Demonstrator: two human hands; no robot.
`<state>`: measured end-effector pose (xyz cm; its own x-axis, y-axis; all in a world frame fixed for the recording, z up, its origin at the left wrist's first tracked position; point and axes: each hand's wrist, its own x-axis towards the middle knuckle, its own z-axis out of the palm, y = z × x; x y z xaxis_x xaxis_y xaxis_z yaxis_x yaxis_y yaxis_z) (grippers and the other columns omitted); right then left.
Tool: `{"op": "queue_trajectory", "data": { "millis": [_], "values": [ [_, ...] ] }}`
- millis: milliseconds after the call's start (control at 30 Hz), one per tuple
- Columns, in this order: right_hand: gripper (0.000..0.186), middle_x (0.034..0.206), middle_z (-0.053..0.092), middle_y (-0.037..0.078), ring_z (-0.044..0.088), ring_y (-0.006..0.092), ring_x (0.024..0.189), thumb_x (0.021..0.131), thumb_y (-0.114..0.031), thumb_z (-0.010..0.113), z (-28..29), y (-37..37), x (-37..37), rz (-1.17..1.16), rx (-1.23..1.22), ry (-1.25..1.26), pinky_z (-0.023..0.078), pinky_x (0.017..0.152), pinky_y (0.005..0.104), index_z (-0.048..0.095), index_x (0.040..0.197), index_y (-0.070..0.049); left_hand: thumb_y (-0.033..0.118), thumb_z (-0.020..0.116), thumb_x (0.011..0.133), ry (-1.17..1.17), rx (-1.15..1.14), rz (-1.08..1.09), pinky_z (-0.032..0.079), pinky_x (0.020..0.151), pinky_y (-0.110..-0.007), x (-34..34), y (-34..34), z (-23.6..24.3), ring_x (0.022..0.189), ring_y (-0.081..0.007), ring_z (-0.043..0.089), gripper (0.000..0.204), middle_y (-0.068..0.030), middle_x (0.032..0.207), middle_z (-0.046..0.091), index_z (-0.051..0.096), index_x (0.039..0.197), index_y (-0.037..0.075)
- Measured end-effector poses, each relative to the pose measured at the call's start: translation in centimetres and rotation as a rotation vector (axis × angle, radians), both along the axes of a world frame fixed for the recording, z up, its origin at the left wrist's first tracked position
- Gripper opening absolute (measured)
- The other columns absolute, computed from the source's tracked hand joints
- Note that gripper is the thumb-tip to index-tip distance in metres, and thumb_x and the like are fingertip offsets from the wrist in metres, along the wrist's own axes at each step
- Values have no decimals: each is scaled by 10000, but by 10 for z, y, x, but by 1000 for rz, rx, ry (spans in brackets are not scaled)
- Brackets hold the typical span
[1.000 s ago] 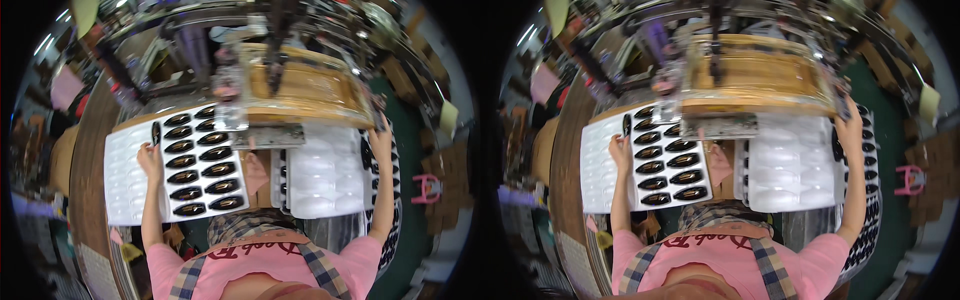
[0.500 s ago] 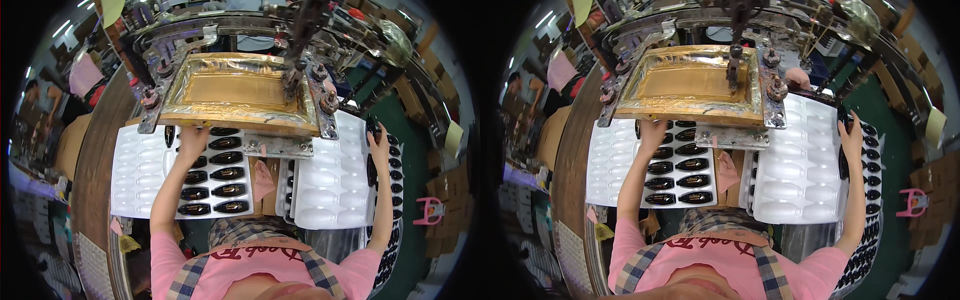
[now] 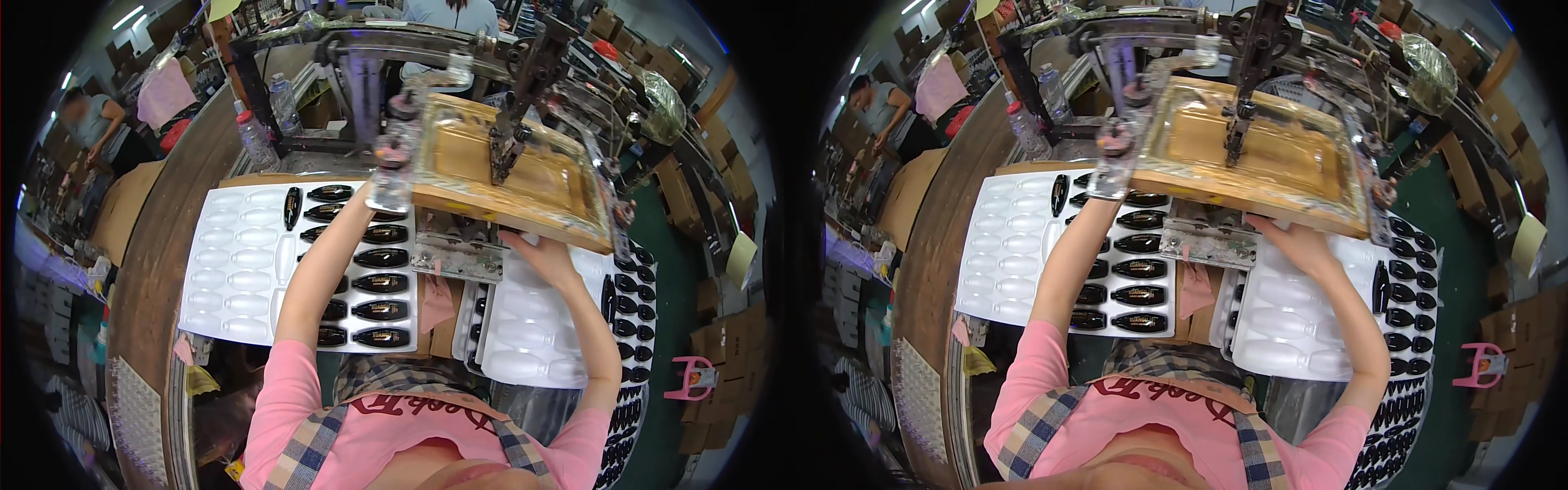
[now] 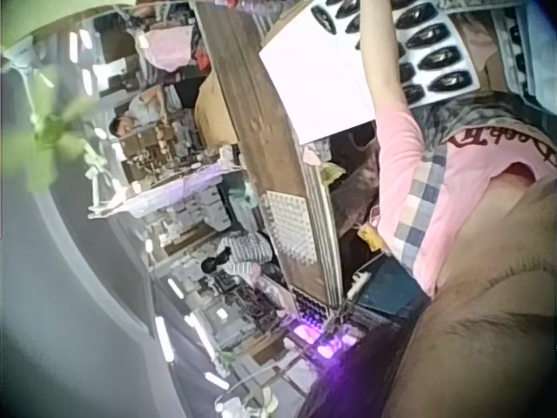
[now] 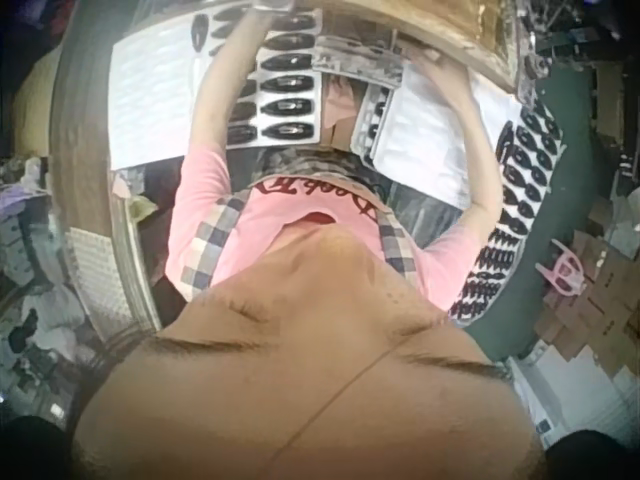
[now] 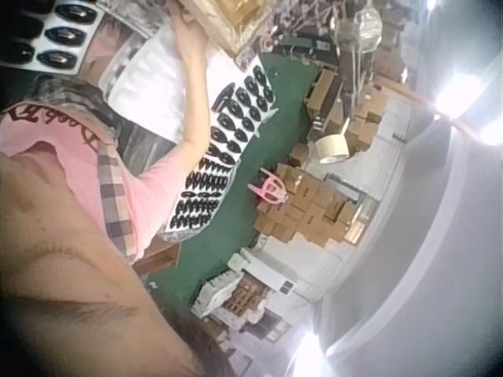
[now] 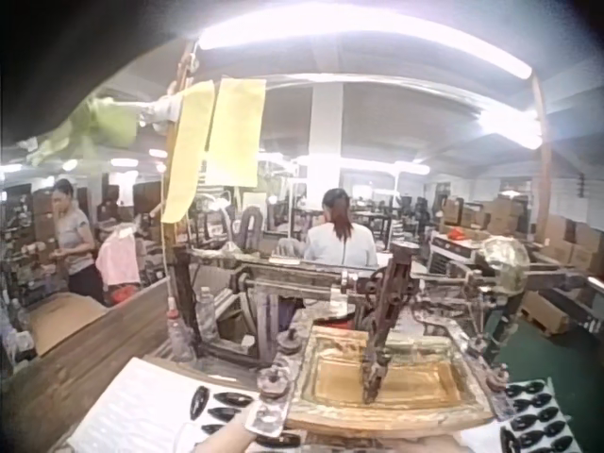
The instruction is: Picking up hair clips from a tray, placing them under a manual screen printing press to apply a gold logo, and then moving them to a final storage tray.
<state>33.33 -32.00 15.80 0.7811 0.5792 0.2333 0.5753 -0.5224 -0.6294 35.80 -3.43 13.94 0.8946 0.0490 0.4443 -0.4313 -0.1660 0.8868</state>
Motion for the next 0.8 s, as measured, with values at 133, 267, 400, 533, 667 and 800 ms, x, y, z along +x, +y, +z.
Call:
{"op": "queue_trajectory", "data": {
  "millis": [133,267,400,533,667,800],
  "values": [
    [462,938,576,120,535,221,845,712,-325,671,4,45,-8,-30,-113,-14,409,759,318,533,1024,-14,84,568,807,-6,-189,147,425,701,-208,-50,46,-4,756,-82,529,159,-20,843,589,585,937,-6],
    [502,992,541,176,509,285,923,747,-371,626,-1,51,-12,23,-14,69,387,813,337,496,1061,-2,79,559,815,-42,-204,500,433,703,-208,-122,110,-32,757,-88,542,152,-44,854,591,583,929,-19],
    [499,994,547,175,512,273,928,750,-343,619,-3,26,-19,25,-76,-33,393,798,330,493,1056,30,68,568,806,-78,-129,881,433,678,-217,-193,136,-63,721,-100,541,121,-57,819,592,577,876,-31],
    [520,1073,512,180,502,282,961,769,-326,598,8,-34,-26,-273,-207,7,383,816,307,464,1104,49,81,582,793,-17,94,1168,434,684,-245,-232,137,-100,728,-123,541,120,-74,788,588,573,850,-24],
    [456,1111,490,226,469,360,996,824,-271,517,1,-94,-30,-414,-397,-360,365,860,348,428,1152,33,79,594,780,-26,225,1272,430,666,-274,-233,133,-124,701,-183,547,110,-101,767,583,567,811,-23],
    [420,1094,509,210,488,351,977,828,-269,497,-30,-157,-40,-641,-736,-313,399,813,384,446,1149,-3,85,607,769,5,354,1254,422,655,-291,-235,119,-130,679,-209,541,116,-107,730,567,555,780,-18]
  ]
}}
